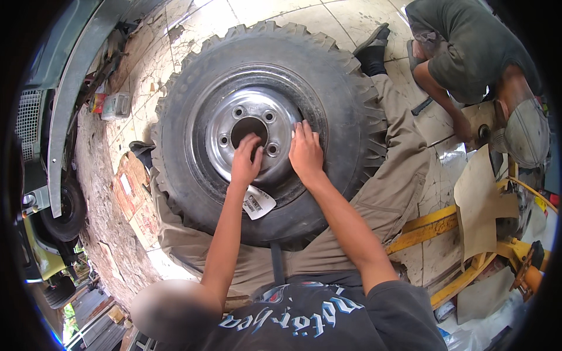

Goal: The person scrubs the center hub and inner rim of a large vehicle tire using a small abrasive pad. They repeatedly rub the metal surface in circular motions to remove dirt or oxidation.

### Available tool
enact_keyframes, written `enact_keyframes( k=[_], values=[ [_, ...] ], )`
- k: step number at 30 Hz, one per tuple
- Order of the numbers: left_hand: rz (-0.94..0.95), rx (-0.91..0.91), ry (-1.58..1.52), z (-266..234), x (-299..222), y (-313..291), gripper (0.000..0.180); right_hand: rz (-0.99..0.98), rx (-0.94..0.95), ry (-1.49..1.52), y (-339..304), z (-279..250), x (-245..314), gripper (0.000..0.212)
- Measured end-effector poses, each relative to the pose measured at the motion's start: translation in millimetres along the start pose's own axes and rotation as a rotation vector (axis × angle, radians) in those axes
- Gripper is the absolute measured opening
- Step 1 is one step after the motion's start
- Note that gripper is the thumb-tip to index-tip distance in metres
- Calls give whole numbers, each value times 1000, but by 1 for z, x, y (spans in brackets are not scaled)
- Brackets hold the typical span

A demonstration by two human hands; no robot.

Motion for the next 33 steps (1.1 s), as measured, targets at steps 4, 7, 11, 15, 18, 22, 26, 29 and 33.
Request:
enact_keyframes(
  k=[4,7,11,15,18,22,26,29,33],
  values=[
    [42,70,57,5,-7,-8,23,-72,-9,-167,-34,20,9,44],
    [-5,119,90,11,-5,-4,24,-132,1,-214,-39,24,7,48],
    [5,92,67,8,-9,-2,27,-98,-48,-179,-17,18,9,51],
    [33,20,91,5,-6,-8,28,-140,38,-183,-47,21,22,56],
    [3,95,64,9,-3,-6,27,-51,13,-191,-27,24,22,61],
    [13,79,84,5,-6,-2,27,-31,57,-163,-42,28,21,66],
    [-9,95,49,9,-8,-1,27,-71,5,-275,-30,30,15,69],
    [15,86,74,10,-7,-8,26,-40,57,-260,-38,32,13,67],
    [15,55,83,3,-4,-3,26,-111,112,-386,-45,29,27,62]
  ],
)
Point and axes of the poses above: each hand's wrist, its own y-axis towards the middle knuckle, its own z-axis out of the palm, x = y × z, the point moved 9 cm from there along y, towards the middle knuckle
